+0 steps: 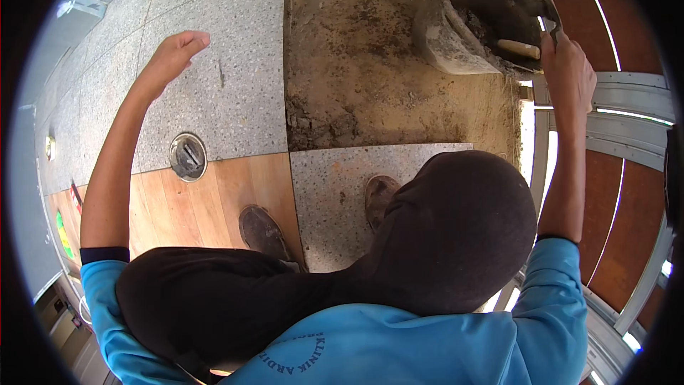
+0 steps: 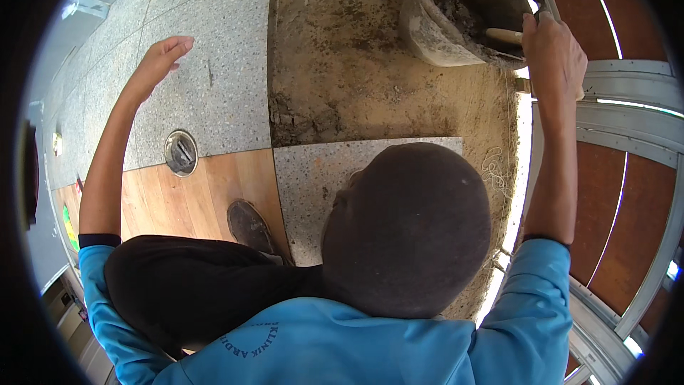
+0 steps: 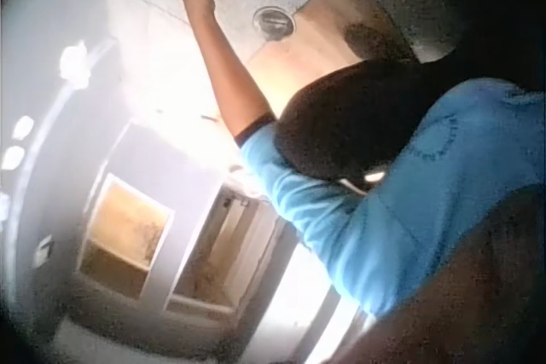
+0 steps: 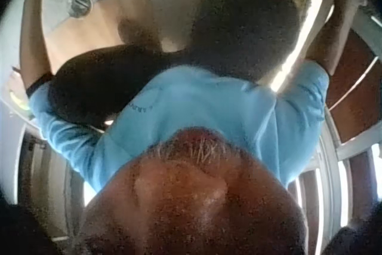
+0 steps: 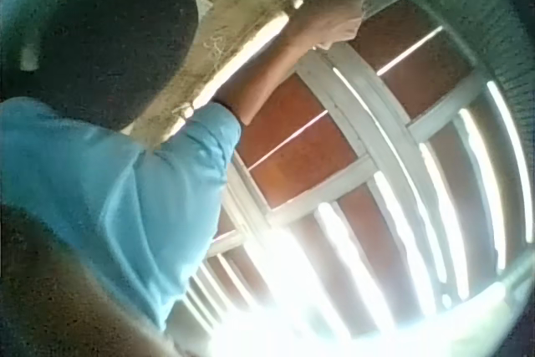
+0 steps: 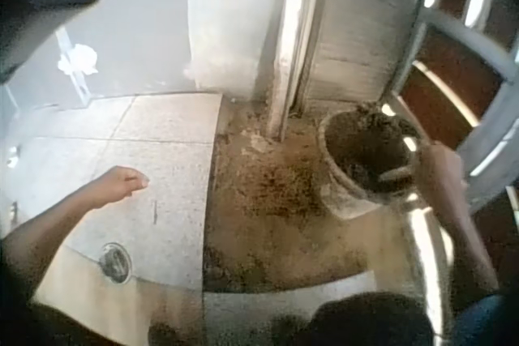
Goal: Apply mortar and install tiles on a floor area.
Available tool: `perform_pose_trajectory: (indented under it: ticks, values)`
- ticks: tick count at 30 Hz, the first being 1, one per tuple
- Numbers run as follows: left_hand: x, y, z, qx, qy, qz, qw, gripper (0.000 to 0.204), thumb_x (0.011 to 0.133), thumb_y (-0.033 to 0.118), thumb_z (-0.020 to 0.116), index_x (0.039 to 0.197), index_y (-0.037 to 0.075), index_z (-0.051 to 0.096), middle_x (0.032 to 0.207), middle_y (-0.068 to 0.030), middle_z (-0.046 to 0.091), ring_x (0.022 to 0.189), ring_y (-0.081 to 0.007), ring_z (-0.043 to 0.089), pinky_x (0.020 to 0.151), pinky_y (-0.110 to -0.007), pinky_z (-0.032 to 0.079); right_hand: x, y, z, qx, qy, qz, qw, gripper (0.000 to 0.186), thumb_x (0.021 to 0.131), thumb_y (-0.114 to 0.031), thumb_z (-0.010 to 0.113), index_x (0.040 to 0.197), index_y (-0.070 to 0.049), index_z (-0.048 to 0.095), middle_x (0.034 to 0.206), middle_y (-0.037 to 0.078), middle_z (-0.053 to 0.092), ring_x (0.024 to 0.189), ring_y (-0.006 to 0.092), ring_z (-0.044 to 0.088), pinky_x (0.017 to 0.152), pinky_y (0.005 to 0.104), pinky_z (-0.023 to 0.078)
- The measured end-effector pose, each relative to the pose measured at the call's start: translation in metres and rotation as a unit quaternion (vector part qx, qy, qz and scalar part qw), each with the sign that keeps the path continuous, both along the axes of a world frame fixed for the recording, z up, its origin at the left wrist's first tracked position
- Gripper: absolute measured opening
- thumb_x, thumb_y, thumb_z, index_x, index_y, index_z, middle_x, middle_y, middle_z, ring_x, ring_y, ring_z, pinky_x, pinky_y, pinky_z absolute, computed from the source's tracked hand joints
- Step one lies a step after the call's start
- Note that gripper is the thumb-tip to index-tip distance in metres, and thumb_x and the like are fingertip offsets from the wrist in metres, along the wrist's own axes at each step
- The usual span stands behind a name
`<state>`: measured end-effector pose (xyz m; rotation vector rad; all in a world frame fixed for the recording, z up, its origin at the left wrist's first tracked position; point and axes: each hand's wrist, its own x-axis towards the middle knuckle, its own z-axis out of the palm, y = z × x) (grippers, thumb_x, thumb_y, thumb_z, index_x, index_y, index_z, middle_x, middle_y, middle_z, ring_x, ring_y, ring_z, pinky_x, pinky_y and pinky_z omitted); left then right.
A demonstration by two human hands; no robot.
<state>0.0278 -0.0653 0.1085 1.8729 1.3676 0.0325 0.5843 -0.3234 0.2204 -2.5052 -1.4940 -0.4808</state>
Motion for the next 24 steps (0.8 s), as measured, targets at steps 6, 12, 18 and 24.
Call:
perform_pose_trajectory:
  ticks: [6, 12, 18, 24]
  values:
    - [-0.018, 0.001, 0.001, 0.047, -0.003, -0.031, 0.998, 0.068, 0.095, 0.059, 0.056, 0.138, 0.006, 0.059, 0.134, -0.0120, 0.061, 0.129, -0.0250, 0.054, 0.105, -0.042, 0.043, -0.087, 0.012, -0.025, 0.013, 0.160, 0.116, 0.980, 0.043, 0.097, -0.046, 0.058, 0.099, -0.006, 0.073, 0.089, 0.017, 0.073, 0.083, 0.0307, 0.072, 0.075, 0.0448, 0.054]
    - [-0.009, 0.005, -0.010, 0.059, -0.003, -0.052, 0.997, 0.067, 0.095, 0.060, 0.055, 0.138, 0.008, 0.059, 0.134, -0.0117, 0.061, 0.129, -0.0245, 0.053, 0.105, -0.041, 0.043, -0.128, 0.064, -0.229, -0.322, 0.309, 0.257, 0.857, 0.041, 0.089, -0.040, 0.063, 0.092, -0.001, 0.074, 0.080, 0.023, 0.069, 0.077, 0.0371, 0.068, 0.074, 0.0463, 0.053]
    - [-0.021, 0.000, -0.008, 0.065, 0.000, -0.050, 0.997, 0.070, 0.095, 0.062, 0.055, 0.139, 0.008, 0.058, 0.138, -0.0121, 0.060, 0.133, -0.0258, 0.052, 0.108, -0.042, 0.043, -0.167, 0.086, -0.261, -0.343, 0.333, 0.297, 0.827, 0.039, 0.089, -0.035, 0.059, 0.087, 0.002, 0.072, 0.081, 0.026, 0.067, 0.076, 0.0397, 0.066, 0.075, 0.0505, 0.051]
    - [0.005, -0.015, 0.011, -0.005, -0.017, 0.057, 0.998, 0.053, 0.095, 0.043, 0.064, 0.125, -0.002, 0.064, 0.123, -0.0150, 0.065, 0.114, -0.0259, 0.059, 0.097, -0.042, 0.049, -0.183, 0.076, -0.260, -0.363, 0.307, 0.364, 0.801, 0.038, 0.090, -0.031, 0.056, 0.077, 0.005, 0.061, 0.075, 0.025, 0.062, 0.070, 0.0399, 0.061, 0.071, 0.0531, 0.048]
